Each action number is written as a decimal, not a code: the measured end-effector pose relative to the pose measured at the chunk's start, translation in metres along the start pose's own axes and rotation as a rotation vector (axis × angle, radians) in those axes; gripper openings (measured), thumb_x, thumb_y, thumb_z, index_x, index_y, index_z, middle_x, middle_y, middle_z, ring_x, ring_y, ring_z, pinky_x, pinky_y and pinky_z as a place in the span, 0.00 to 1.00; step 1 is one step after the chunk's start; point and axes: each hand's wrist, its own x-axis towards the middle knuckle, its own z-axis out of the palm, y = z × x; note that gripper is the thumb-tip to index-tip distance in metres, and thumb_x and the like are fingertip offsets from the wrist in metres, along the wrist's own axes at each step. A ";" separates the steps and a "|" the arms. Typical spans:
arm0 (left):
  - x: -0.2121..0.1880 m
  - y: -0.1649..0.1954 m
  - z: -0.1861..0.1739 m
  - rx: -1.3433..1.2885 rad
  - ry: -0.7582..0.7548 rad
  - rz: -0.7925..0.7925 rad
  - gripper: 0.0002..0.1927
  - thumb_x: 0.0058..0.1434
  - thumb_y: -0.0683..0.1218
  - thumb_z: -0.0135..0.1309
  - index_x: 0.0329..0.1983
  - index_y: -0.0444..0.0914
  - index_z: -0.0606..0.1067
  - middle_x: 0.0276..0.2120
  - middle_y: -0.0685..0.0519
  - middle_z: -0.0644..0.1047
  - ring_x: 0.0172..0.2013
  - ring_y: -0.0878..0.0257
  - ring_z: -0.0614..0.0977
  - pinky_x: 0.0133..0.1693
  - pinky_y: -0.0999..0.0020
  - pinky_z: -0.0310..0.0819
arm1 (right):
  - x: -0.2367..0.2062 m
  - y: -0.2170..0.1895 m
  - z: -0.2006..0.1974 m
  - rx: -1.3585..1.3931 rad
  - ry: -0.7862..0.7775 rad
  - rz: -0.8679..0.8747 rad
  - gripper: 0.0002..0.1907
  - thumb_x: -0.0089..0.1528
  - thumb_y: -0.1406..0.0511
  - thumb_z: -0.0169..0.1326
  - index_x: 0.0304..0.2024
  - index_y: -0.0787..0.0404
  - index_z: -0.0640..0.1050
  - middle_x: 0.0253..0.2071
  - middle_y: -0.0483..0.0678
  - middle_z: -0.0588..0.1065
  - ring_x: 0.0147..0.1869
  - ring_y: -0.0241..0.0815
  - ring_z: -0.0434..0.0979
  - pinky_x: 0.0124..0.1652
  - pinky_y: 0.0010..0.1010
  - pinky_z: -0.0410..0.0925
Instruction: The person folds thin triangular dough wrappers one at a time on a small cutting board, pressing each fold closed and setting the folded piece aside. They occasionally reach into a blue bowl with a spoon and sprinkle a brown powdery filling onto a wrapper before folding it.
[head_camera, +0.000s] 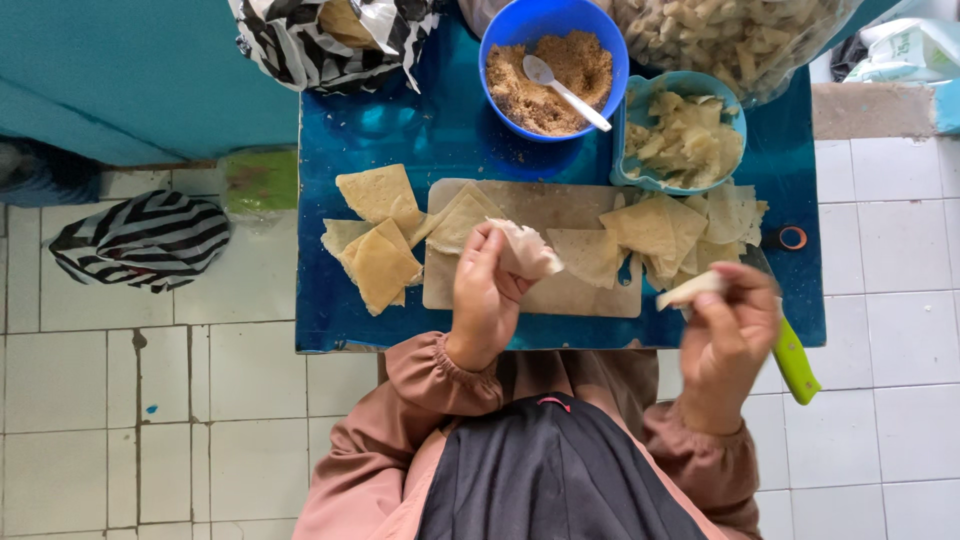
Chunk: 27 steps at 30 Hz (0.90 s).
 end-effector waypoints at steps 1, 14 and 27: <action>0.000 0.005 -0.001 -0.009 -0.002 -0.008 0.11 0.75 0.49 0.42 0.52 0.38 0.68 0.43 0.49 0.78 0.44 0.57 0.84 0.46 0.61 0.80 | 0.005 0.000 -0.002 -0.246 0.021 -0.137 0.12 0.70 0.78 0.48 0.54 0.66 0.75 0.47 0.50 0.72 0.45 0.41 0.74 0.49 0.32 0.72; -0.009 0.028 -0.014 0.441 -0.066 0.042 0.17 0.73 0.45 0.49 0.63 0.36 0.69 0.41 0.54 0.76 0.36 0.69 0.76 0.38 0.73 0.70 | 0.044 0.005 0.051 -1.152 -0.485 -0.510 0.11 0.62 0.65 0.64 0.44 0.61 0.78 0.43 0.53 0.73 0.49 0.54 0.73 0.48 0.42 0.67; -0.011 0.045 -0.011 0.313 -0.092 0.001 0.23 0.74 0.44 0.41 0.71 0.36 0.64 0.58 0.45 0.76 0.54 0.60 0.78 0.55 0.64 0.72 | 0.032 0.019 0.084 -1.224 -0.829 -0.722 0.19 0.55 0.71 0.58 0.50 0.66 0.80 0.42 0.50 0.76 0.47 0.50 0.77 0.47 0.42 0.68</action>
